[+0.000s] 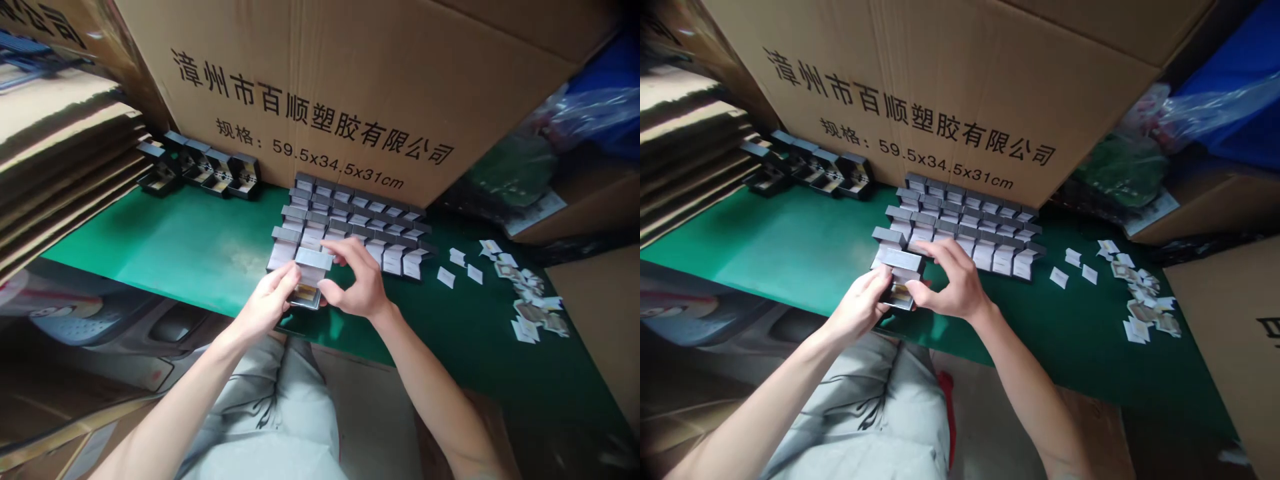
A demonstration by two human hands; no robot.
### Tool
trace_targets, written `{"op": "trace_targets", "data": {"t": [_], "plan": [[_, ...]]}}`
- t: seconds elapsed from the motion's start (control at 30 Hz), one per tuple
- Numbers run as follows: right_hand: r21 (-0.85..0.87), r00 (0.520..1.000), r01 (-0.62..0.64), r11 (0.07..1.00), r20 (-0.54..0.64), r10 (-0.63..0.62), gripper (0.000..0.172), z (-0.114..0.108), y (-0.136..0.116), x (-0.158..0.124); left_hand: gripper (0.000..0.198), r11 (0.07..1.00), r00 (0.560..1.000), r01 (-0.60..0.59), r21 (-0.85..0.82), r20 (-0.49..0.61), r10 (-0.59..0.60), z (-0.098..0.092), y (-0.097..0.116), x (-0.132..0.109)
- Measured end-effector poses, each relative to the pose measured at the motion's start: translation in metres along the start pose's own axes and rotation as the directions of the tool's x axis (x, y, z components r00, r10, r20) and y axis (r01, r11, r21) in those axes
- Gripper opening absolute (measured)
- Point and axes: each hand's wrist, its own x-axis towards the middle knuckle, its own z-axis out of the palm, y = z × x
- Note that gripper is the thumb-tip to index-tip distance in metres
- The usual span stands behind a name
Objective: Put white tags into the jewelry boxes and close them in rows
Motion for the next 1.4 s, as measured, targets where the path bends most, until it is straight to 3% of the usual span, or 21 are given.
{"op": "trace_targets", "data": {"t": [0.07,0.13,0.23,0.3,0.43,0.57,0.7,0.87,0.97,1.03,1.1,1.17,1.27,1.33,1.4], "plan": [[-0.032,0.996,-0.041,0.999,-0.079,0.038,0.037,-0.017,0.005,0.0,0.052,0.995,0.999,0.036,-0.088,0.041,-0.033,0.0,0.001,0.001],[-0.098,0.959,-0.149,0.984,-0.258,0.119,0.031,-0.042,0.019,-0.005,0.056,0.986,0.994,0.069,-0.151,0.094,-0.055,0.0,0.002,0.003],[-0.21,0.811,-0.387,0.898,-0.541,0.223,0.029,-0.091,0.055,-0.023,0.068,0.972,0.992,0.067,-0.225,0.122,-0.04,0.0,0.002,0.004],[-0.286,0.738,-0.521,0.804,-0.625,0.255,0.031,-0.124,0.082,-0.042,0.072,0.96,0.992,0.062,-0.273,0.119,-0.031,0.0,0.002,0.006],[-0.569,0.791,-0.611,0.55,-0.426,0.439,0.036,-0.165,0.122,-0.082,0.062,0.942,0.994,0.082,-0.324,0.098,-0.053,0.002,0.003,0.007],[-0.661,0.743,-0.62,0.423,-0.321,0.587,0.041,-0.173,0.131,-0.106,0.055,0.943,0.994,0.099,-0.318,0.068,-0.081,0.003,0.005,0.007],[-0.666,0.713,-0.627,0.405,-0.28,0.643,0.047,-0.183,0.128,-0.113,0.05,0.949,0.995,0.102,-0.298,0.042,-0.094,0.004,0.006,0.006],[-0.608,0.652,-0.669,0.427,-0.205,0.73,0.036,-0.195,0.117,-0.122,0.048,0.975,0.991,0.123,-0.186,-0.024,-0.129,0.007,0.01,0.003],[-0.457,0.586,-0.764,0.455,-0.195,0.787,0.034,-0.202,0.1,-0.122,0.043,0.982,0.992,0.113,-0.151,-0.043,-0.121,0.008,0.013,0.001],[-0.254,0.557,-0.821,0.511,-0.162,0.815,0.037,-0.205,0.082,-0.113,0.04,0.98,0.992,0.113,-0.163,-0.045,-0.122,0.008,0.013,0.001],[-0.078,0.582,-0.813,0.577,-0.161,0.797,0.038,-0.201,0.058,-0.094,0.041,0.975,0.991,0.122,-0.186,-0.035,-0.131,0.007,0.013,0.0],[0.035,0.67,-0.731,0.681,-0.152,0.727,0.034,-0.184,0.03,-0.065,0.049,0.969,0.99,0.13,-0.211,-0.026,-0.138,0.005,0.012,0.0],[0.13,0.834,-0.544,0.829,-0.023,0.551,0.025,-0.136,-0.007,-0.015,0.06,0.966,0.988,0.141,-0.218,-0.028,-0.15,0.004,0.011,0.0],[0.179,0.9,-0.435,0.882,0.123,0.419,0.015,-0.099,-0.021,0.014,0.06,0.969,0.99,0.138,-0.204,0.003,-0.141,0.004,0.011,-0.001],[0.212,0.934,-0.315,0.925,0.242,0.262,0.007,-0.066,-0.026,0.031,0.056,0.972,0.991,0.13,-0.198,0.038,-0.125,0.005,0.012,-0.001]]}}
